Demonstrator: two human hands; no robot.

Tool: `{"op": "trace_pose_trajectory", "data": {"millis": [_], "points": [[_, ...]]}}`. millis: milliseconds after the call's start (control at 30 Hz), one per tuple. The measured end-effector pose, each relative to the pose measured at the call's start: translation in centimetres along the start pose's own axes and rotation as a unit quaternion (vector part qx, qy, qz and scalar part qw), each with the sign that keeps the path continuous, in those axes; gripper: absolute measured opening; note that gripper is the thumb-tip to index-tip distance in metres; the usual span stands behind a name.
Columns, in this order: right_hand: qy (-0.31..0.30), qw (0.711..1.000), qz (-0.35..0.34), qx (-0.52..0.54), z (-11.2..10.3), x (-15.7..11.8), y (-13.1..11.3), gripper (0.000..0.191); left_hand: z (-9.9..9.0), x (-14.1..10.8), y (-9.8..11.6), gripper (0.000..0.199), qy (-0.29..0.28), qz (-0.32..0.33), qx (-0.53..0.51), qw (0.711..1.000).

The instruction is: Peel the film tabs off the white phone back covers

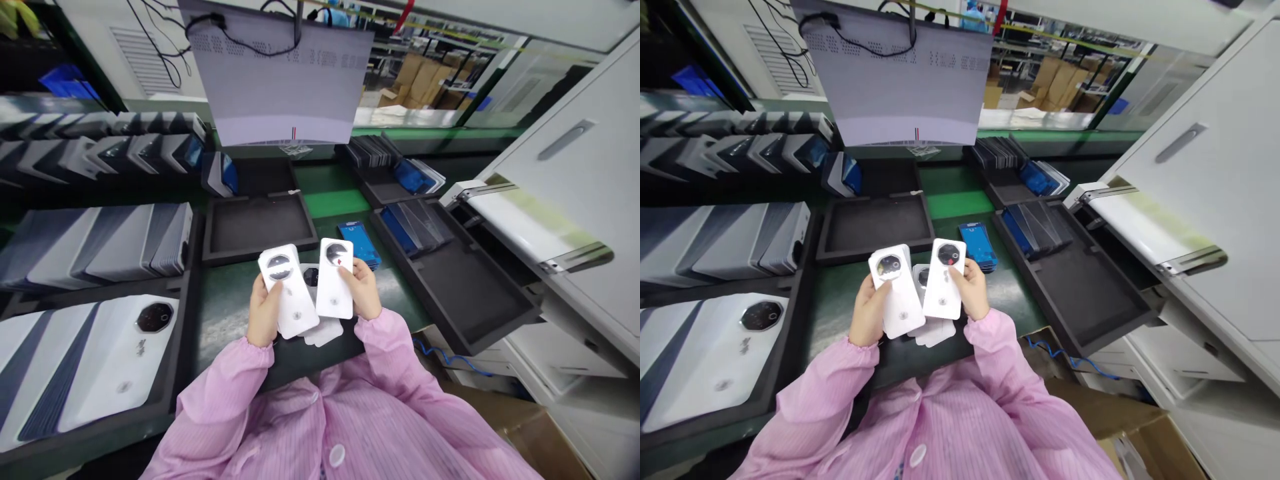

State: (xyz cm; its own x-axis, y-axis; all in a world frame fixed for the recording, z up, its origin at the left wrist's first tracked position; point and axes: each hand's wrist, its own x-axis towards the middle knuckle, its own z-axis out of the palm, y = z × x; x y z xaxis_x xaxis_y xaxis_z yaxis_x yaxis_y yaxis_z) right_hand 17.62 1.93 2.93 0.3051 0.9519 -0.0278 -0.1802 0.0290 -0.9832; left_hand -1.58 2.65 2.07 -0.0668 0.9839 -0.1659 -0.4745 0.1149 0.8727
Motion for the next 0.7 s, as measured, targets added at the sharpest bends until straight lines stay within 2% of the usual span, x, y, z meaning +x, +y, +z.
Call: {"op": "trace_pose_trajectory", "data": {"millis": [33,100,167,233,300,333,367,400,433,500,567,633,700], "points": [[0.003,1.000,-0.004,-0.005,-0.3,0.1,0.3,0.055,-0.3,0.3,0.4,0.057,0.022,0.011,0.003,1.000],[-0.029,0.998,-0.009,-0.057,-0.6,-0.1,1.2,0.071,-0.7,0.8,1.0,0.051,0.055,0.033,0.007,0.998],[-0.070,0.982,-0.023,-0.172,-0.4,-0.6,2.2,0.079,-1.0,1.0,1.4,0.048,0.059,0.034,0.011,0.998],[-0.085,0.936,-0.045,-0.339,0.0,-1.1,2.9,0.077,-0.9,0.9,1.3,0.051,0.039,0.022,0.011,0.999],[-0.080,0.864,-0.059,-0.494,0.3,-1.3,3.1,0.066,-0.7,0.7,0.9,0.055,0.009,0.009,0.011,1.000],[-0.075,0.833,-0.061,-0.544,0.4,-1.3,2.9,0.061,-0.5,0.5,0.7,0.056,-0.003,0.006,0.010,1.000],[-0.070,0.815,-0.064,-0.572,0.4,-1.3,2.7,0.057,-0.4,0.4,0.5,0.057,-0.014,0.005,0.011,1.000],[-0.065,0.812,-0.074,-0.576,0.4,-1.1,2.3,0.052,-0.3,0.3,0.4,0.058,-0.023,0.005,0.012,1.000],[-0.062,0.822,-0.096,-0.558,0.4,-0.9,1.8,0.048,-0.2,0.2,0.2,0.058,-0.033,0.005,0.016,0.999],[-0.064,0.864,-0.165,-0.472,0.8,-0.4,0.5,0.035,-0.1,0.0,0.0,0.057,-0.061,0.010,0.029,0.998],[-0.082,0.888,-0.237,-0.385,1.7,0.2,-1.0,0.025,0.0,-0.2,-0.1,0.057,-0.090,0.019,0.052,0.994],[-0.113,0.884,-0.284,-0.355,2.9,0.9,-2.3,0.021,0.0,-0.5,-0.2,0.058,-0.114,0.034,0.081,0.990],[-0.141,0.871,-0.298,-0.364,4.0,1.7,-3.0,0.022,0.1,-0.7,-0.3,0.058,-0.127,0.063,0.119,0.983]]}}
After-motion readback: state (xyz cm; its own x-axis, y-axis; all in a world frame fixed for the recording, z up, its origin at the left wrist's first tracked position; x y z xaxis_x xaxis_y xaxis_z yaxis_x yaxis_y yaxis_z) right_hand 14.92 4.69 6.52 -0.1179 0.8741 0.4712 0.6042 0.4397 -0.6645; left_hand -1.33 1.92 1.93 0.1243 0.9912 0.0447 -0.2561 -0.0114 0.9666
